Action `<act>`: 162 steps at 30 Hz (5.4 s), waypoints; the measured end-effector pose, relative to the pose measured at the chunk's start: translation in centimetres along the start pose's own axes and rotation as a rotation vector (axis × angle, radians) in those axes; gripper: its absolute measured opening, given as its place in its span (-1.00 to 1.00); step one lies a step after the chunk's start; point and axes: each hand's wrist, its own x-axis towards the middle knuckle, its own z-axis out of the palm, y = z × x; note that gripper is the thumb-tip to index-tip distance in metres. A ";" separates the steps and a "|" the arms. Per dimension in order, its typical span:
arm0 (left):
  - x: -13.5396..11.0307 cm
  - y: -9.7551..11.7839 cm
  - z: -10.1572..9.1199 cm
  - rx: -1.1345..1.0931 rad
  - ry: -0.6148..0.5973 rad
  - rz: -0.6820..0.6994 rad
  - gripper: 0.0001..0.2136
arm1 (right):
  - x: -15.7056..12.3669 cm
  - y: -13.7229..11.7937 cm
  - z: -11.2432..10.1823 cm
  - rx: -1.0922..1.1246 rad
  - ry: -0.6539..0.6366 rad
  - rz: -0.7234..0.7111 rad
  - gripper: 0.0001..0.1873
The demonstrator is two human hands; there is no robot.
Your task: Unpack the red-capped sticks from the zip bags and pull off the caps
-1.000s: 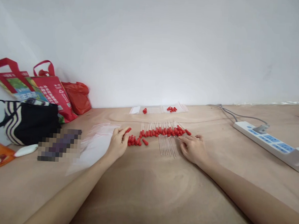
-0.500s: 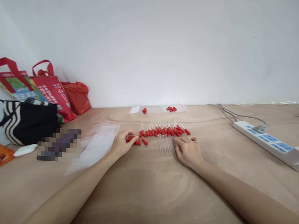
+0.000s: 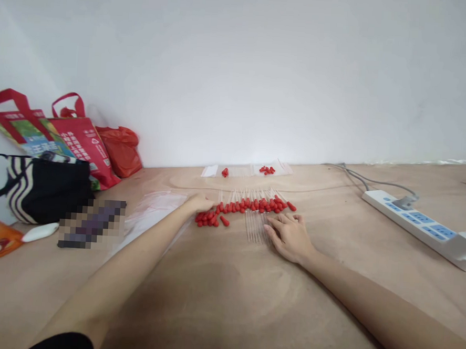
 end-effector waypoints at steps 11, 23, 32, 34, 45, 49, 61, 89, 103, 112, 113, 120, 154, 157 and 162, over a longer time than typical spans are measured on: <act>0.8 2.4 0.7 -0.023 -0.108 -0.051 -0.79 | 0.2 0.6 0.2 0.026 0.021 0.076 -0.65; -3.3 2.5 -1.4 -0.086 0.257 0.338 -0.83 | 0.2 0.7 0.0 0.112 0.307 0.099 -0.64; -9.4 1.5 5.1 -0.004 0.523 1.058 -0.90 | -0.1 -0.2 -1.0 0.030 0.345 -0.293 -0.57; -9.2 1.6 5.8 -0.020 0.557 1.113 -0.91 | 0.0 -0.4 -0.7 0.032 0.336 -0.335 -0.67; -9.5 2.0 5.5 0.000 0.561 1.169 -0.81 | 0.5 -1.0 0.3 0.080 0.325 -0.370 -0.85; -9.5 1.9 5.4 0.031 0.537 1.197 -0.89 | 0.3 -1.1 -0.1 0.076 0.343 -0.409 -0.84; -10.4 1.4 5.2 0.072 0.481 1.213 -0.84 | -0.1 -1.1 -0.6 0.055 0.374 -0.487 -0.86; -7.3 0.6 3.1 0.253 0.510 0.612 -0.92 | -0.5 2.7 -0.1 -0.051 0.234 0.020 -0.76; 3.9 -3.1 -0.8 0.273 0.286 -0.002 -0.80 | -0.3 1.3 -0.5 -0.058 0.090 -0.023 -0.75; 5.1 -4.0 -0.4 0.222 0.378 -0.075 -0.76 | -0.2 1.3 -0.2 -0.005 0.072 -0.093 -0.75; 4.8 -3.8 -0.6 0.208 0.398 -0.066 -0.74 | -0.2 1.4 -0.2 0.005 0.068 -0.094 -0.74; -0.4 -0.8 -0.8 0.023 0.630 0.319 -0.77 | -0.1 1.5 -0.2 0.062 0.114 -0.041 -0.74; -10.7 1.1 5.3 0.054 0.586 1.213 -0.89 | -0.1 -0.5 -0.6 0.117 0.305 -0.469 -0.85; -11.0 1.2 5.2 0.071 0.594 1.212 -0.87 | -0.2 -0.7 -0.6 0.124 0.304 -0.470 -0.86; -10.7 0.2 4.7 0.067 0.600 1.196 -0.85 | -0.6 0.5 -0.9 0.150 0.306 -0.448 -0.85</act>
